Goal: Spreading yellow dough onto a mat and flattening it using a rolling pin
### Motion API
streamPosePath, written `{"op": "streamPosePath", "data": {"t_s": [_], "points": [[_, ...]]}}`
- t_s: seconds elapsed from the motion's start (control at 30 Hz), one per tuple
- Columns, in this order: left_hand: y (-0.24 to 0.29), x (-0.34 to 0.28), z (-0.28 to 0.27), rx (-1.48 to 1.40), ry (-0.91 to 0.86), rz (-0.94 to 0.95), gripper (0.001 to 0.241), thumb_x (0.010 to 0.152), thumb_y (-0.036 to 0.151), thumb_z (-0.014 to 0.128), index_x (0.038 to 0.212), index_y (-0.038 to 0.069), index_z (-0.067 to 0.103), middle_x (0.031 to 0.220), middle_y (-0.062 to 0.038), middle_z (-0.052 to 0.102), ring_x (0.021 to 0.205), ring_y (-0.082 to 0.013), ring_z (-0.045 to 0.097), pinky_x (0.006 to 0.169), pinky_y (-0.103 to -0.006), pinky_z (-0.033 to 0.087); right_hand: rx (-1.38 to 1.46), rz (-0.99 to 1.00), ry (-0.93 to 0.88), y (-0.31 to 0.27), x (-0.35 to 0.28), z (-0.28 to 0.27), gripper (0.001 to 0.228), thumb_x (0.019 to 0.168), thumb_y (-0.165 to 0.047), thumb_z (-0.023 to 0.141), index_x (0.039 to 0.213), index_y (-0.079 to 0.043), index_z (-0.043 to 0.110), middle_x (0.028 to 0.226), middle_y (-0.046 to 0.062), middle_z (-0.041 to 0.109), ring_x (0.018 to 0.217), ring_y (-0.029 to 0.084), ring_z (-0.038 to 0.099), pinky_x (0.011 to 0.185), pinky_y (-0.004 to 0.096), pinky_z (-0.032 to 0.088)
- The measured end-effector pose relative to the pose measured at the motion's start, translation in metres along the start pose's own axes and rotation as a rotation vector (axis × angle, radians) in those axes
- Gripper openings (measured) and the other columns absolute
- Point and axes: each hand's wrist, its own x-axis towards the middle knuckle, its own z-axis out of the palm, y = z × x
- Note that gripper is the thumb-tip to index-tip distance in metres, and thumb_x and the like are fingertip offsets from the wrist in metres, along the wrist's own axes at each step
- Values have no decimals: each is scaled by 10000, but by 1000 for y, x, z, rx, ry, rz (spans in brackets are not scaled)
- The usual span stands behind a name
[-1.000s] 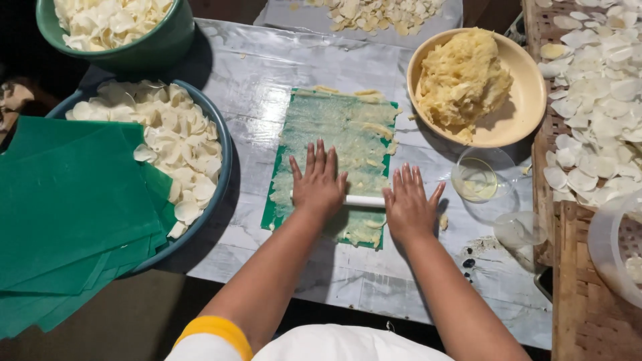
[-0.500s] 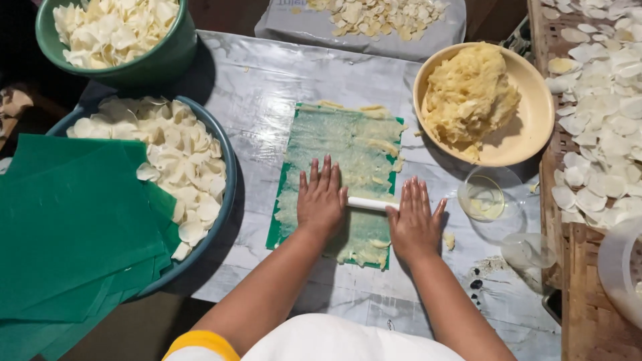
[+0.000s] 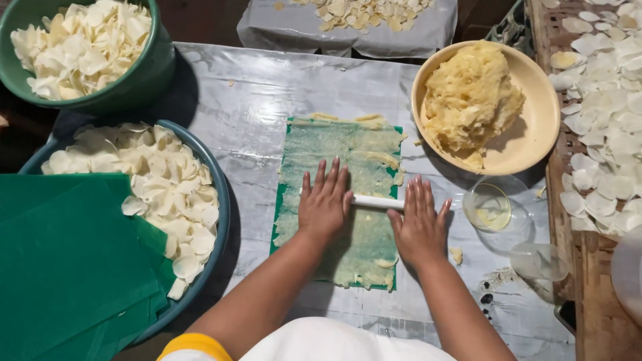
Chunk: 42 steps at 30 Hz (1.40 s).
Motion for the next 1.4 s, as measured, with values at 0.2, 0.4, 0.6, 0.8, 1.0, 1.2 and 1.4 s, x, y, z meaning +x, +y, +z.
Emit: {"op": "streamPosePath", "data": {"t_s": [0.2, 0.4, 0.6, 0.8, 1.0, 1.2, 1.4], "points": [[-2, 33, -14, -8, 6, 9, 675, 1080, 527, 233, 1665, 199, 156, 1749, -82, 36, 1604, -326, 17, 1268, -597, 17, -9, 48, -63, -10, 5, -21, 795, 1072, -651, 133, 1635, -95, 221, 1742, 110, 111, 1612, 265, 53, 1245, 645, -19], [-9, -44, 3, -60, 90, 165, 559, 1055, 410, 387, 1591, 255, 356, 1710, -60, 243, 1576, -286, 182, 1253, -554, 81, 286, 52, 301, 26, 21, 4, 284, 1013, -244, 632, 1261, -158, 741, 1226, 64, 704, 1188, 275, 663, 1048, 424, 514], [-29, -43, 40, -2, 418, 279, 274, 947, 270, 588, 1218, 290, 622, 1193, 2, 597, 1205, -256, 579, 1121, -547, 380, 535, 102, 231, 41, 66, 22, 184, 896, -219, 754, 1075, -244, 790, 1113, -75, 671, 1076, 187, 704, 973, 332, 559], [-34, -7, 34, 81, 493, 398, 152, 969, 215, 526, 1092, 208, 614, 998, -18, 590, 1016, -246, 615, 973, -424, 481, 564, -41, 197, 22, 13, -42, 266, 859, -53, 671, 1118, -90, 716, 1160, 106, 645, 1162, 344, 671, 1003, 426, 532], [-44, 105, 39, 47, 607, 388, 186, 983, 278, 529, 1139, 267, 629, 1022, 1, 588, 1080, -256, 605, 968, -441, 496, 383, -207, 413, 31, 99, -12, 267, 1078, -189, 538, 1261, -40, 663, 1337, 128, 615, 1296, 339, 589, 1076, 450, 489], [-39, 101, 5, -42, 468, 407, 321, 919, 314, 698, 1237, 286, 721, 1499, -168, 489, 1411, -395, 478, 1119, -565, 419, 73, -245, 324, 17, 90, -7, 524, 1102, -415, 404, 1507, -98, 499, 1542, 124, 518, 1406, 309, 500, 1129, 509, 377], [-17, 70, -12, -43, 157, 232, 481, 1085, 502, 327, 1520, 345, 461, 1655, -62, 381, 1559, -267, 291, 1249, -594, 137, 19, -212, 209, 15, 72, -12, 640, 1081, -494, 361, 1577, -93, 409, 1632, 135, 424, 1500, 310, 382, 1191, 560, 272]]}}
